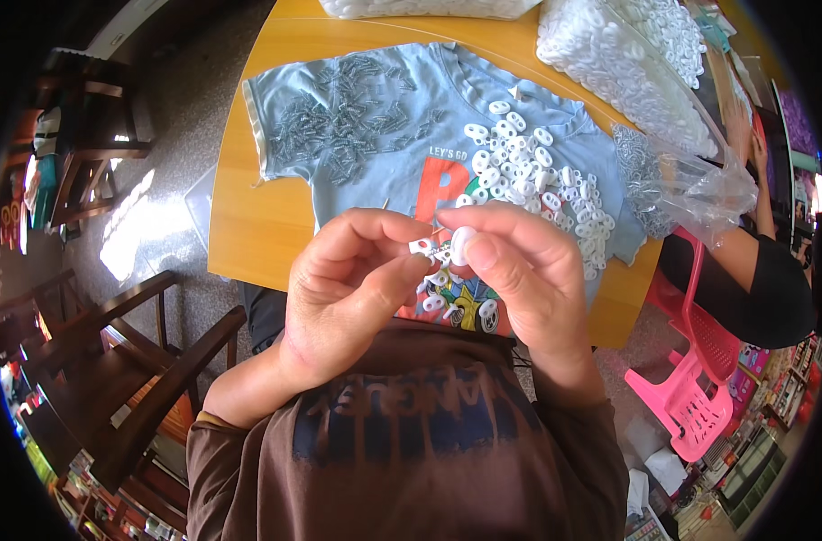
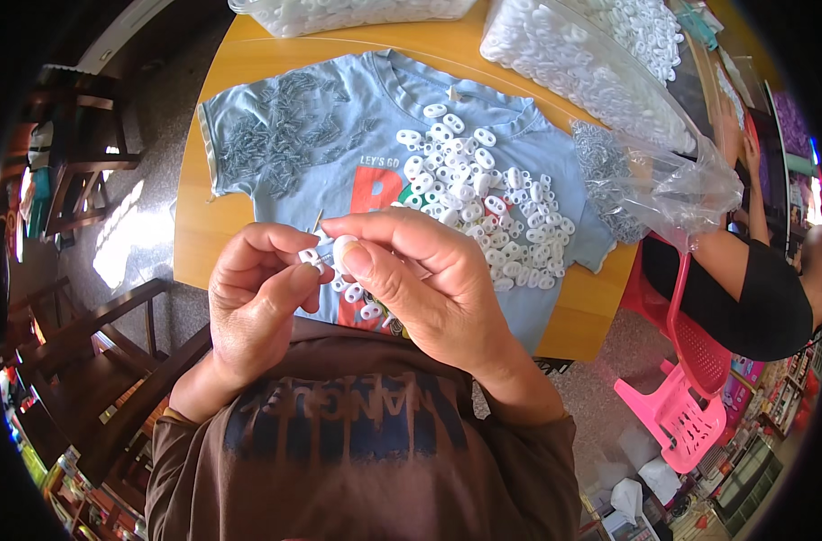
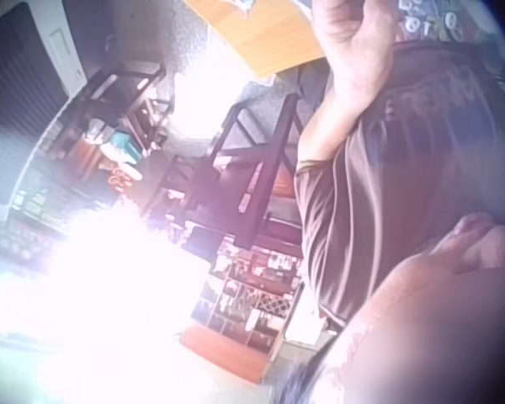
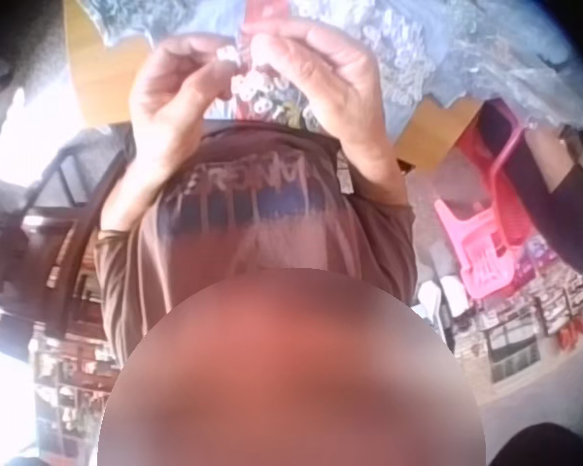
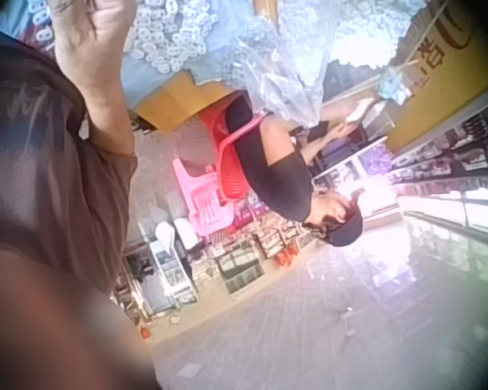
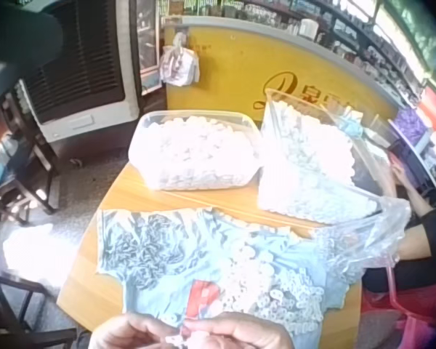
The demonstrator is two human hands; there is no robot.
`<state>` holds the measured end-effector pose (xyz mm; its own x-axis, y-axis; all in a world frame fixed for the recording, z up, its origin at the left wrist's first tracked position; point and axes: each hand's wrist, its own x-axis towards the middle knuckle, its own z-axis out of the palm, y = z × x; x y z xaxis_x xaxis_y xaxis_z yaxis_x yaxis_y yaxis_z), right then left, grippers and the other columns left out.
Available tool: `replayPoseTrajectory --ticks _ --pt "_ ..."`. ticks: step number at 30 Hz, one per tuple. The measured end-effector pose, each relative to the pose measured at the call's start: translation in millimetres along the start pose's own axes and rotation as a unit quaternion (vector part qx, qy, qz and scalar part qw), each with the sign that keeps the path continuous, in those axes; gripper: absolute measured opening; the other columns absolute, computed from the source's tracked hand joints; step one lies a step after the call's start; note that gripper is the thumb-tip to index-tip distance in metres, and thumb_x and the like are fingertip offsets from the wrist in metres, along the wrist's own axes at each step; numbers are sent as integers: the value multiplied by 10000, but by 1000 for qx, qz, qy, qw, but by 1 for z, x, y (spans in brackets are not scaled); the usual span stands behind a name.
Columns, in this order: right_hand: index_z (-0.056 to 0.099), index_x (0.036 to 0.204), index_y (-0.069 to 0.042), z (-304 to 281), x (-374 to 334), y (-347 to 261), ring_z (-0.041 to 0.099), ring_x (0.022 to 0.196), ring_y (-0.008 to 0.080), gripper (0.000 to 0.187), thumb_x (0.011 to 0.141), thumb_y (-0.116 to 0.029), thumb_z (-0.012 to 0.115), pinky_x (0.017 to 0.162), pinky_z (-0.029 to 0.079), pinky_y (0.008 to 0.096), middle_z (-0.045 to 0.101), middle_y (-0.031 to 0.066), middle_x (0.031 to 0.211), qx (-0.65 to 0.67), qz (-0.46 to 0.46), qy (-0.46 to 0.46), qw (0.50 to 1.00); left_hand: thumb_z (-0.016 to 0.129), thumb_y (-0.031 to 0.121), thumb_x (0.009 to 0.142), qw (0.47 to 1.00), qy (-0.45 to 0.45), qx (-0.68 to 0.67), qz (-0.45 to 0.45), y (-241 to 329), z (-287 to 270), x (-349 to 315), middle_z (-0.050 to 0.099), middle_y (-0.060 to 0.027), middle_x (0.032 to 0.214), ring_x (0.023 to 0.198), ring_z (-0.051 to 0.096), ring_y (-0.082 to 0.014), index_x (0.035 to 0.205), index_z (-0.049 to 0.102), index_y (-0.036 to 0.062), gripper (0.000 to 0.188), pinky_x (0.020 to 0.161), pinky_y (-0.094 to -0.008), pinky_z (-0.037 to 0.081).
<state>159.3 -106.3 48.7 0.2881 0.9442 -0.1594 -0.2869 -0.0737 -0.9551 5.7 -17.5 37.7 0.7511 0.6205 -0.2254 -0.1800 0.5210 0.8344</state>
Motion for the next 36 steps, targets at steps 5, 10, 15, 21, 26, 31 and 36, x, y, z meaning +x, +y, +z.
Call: replayPoseTrajectory --ticks 5,10,15,21,26,31,36 --pt "603 1045 13 -3 3 -1 541 776 68 192 883 -78 554 687 437 198 606 55 910 -89 -60 -7 994 540 -68 836 1000 0 9 7 -1 1 -1 603 -29 861 706 506 -26 1039 534 -7 212 624 -174 416" --pt "607 1032 10 -3 4 0 570 765 120 189 861 -58 566 695 449 236 616 76 860 -137 -80 -10 987 538 -71 836 1000 -8 29 1 -1 0 -1 589 -21 862 734 511 -29 1035 533 -9 208 646 -174 417" --pt "608 1004 7 -1 6 -1 554 668 183 184 826 -36 583 626 444 278 594 87 781 -223 -133 -2 966 557 -75 824 997 -6 71 10 -2 1 -1 570 -11 880 795 523 -40 1031 533 -10 219 700 -181 424" --pt "581 1030 14 4 7 2 530 693 168 205 830 -33 578 639 434 269 567 73 803 -304 -187 -7 934 576 -89 805 993 1 113 32 -6 1 -1 559 -8 891 803 521 -36 1031 525 -8 245 704 -182 424" --pt "557 922 -11 5 3 14 576 707 146 97 850 -68 589 644 462 258 594 69 820 -160 -130 37 978 559 -83 823 995 -19 92 24 -6 1 0 577 -34 907 783 530 -47 1051 514 -15 243 686 -187 434" --pt "564 937 -11 4 1 12 580 711 162 96 849 -46 577 643 457 260 595 82 843 -167 -116 37 978 524 -80 847 998 -30 47 12 -9 -3 -4 598 -67 935 777 547 -62 1100 498 -26 260 677 -189 450" --pt "576 955 -5 4 -1 12 566 705 182 110 847 -19 557 625 443 266 584 90 832 -195 -159 34 967 519 -74 854 999 -30 35 22 -8 -2 -3 605 -84 958 796 567 -78 1155 468 -26 309 713 -205 477"
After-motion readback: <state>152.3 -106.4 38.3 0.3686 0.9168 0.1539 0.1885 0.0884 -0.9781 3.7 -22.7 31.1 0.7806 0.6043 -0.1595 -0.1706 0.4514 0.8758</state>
